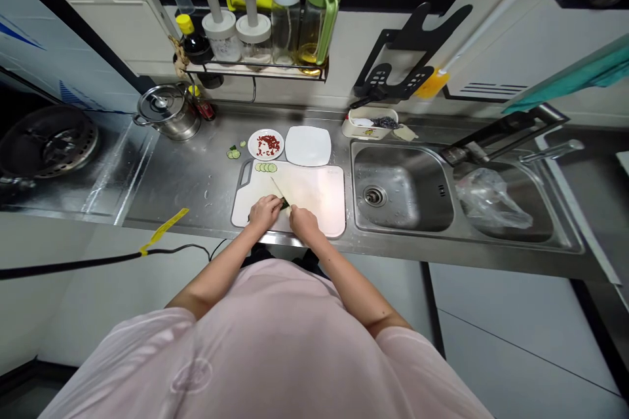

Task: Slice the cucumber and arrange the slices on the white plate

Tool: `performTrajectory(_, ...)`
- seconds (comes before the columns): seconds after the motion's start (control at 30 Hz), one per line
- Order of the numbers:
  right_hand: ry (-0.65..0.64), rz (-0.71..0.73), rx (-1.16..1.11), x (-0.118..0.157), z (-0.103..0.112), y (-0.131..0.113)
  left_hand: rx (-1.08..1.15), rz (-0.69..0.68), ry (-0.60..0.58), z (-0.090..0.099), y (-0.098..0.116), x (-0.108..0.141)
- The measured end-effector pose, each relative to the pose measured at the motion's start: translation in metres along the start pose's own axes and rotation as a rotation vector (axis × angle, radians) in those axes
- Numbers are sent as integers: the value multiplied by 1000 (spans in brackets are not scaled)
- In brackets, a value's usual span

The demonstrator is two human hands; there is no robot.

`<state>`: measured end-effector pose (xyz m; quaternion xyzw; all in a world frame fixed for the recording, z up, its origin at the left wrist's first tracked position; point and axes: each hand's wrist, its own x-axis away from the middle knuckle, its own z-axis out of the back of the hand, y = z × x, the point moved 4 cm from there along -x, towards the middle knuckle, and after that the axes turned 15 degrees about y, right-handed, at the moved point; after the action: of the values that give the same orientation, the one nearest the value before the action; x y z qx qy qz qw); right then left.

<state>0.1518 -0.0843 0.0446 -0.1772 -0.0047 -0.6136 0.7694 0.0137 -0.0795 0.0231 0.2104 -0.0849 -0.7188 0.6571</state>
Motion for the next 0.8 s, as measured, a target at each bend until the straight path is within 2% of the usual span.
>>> performTrajectory(0.23,-38,-9,17,21,-4,12,13,3,5,0,0,0)
performTrajectory(0.6,3,-15,-7,-10,-6,-3,24,8,6,1,0,0)
performTrajectory(0.8,4,-17,3,-7,-4,-4,22,6,4,1,0,0)
